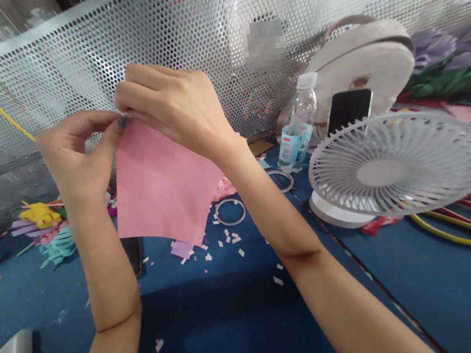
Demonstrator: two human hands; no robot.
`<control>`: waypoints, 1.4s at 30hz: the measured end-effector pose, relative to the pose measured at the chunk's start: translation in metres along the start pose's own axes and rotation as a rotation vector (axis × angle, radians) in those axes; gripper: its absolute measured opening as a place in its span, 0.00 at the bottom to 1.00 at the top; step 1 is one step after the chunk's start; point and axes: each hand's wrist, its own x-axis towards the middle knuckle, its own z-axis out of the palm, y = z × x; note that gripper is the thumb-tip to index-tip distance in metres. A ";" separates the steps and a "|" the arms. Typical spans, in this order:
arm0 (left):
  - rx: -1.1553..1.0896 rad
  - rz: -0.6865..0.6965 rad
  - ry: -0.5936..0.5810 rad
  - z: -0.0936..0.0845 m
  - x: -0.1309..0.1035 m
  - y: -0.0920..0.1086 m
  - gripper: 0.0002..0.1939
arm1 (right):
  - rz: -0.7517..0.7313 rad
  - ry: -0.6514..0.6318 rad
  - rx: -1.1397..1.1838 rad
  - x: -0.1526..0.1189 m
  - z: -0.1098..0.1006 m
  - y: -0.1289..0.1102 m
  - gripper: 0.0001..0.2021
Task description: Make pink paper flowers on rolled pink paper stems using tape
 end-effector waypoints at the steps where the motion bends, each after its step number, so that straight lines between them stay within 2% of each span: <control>1: -0.057 -0.024 -0.018 0.000 0.000 -0.002 0.02 | -0.002 -0.004 -0.036 0.000 -0.001 -0.002 0.17; 4: -0.187 -0.091 -0.080 0.002 0.000 -0.006 0.08 | 0.000 -0.037 -0.087 -0.001 -0.004 -0.006 0.18; 7: -0.256 -0.129 -0.077 0.002 0.000 -0.008 0.12 | 0.023 -0.076 -0.076 -0.001 -0.006 -0.008 0.18; 13: -0.231 -0.107 -0.029 0.003 0.000 -0.013 0.06 | 0.035 -0.102 -0.076 -0.001 -0.005 -0.005 0.20; 16: -0.135 -0.086 -0.014 0.002 0.000 -0.008 0.02 | -0.015 -0.055 -0.047 -0.001 -0.001 -0.003 0.17; 19: 0.068 -0.063 -0.022 -0.001 0.000 0.000 0.03 | -0.021 -0.032 0.014 -0.001 0.000 -0.001 0.12; 22: 0.286 0.034 -0.043 -0.002 -0.001 0.001 0.07 | 0.033 -0.052 0.118 -0.001 -0.002 0.000 0.11; 25: 0.439 0.142 0.002 -0.003 -0.002 -0.004 0.10 | 0.066 -0.080 0.220 -0.001 -0.007 0.000 0.11; 27: 0.448 0.164 0.006 -0.003 -0.003 -0.007 0.10 | 0.077 -0.093 0.264 -0.001 -0.010 0.000 0.10; 32: 0.310 0.062 -0.080 -0.003 -0.003 -0.007 0.13 | 0.086 -0.125 0.338 -0.002 -0.016 -0.004 0.08; 38: 0.371 0.227 0.040 -0.004 -0.004 -0.002 0.11 | 0.066 -0.109 0.368 -0.003 -0.018 -0.007 0.09; 42: 0.321 0.194 0.005 -0.007 -0.005 0.006 0.09 | 0.061 -0.090 0.284 -0.003 -0.022 -0.009 0.11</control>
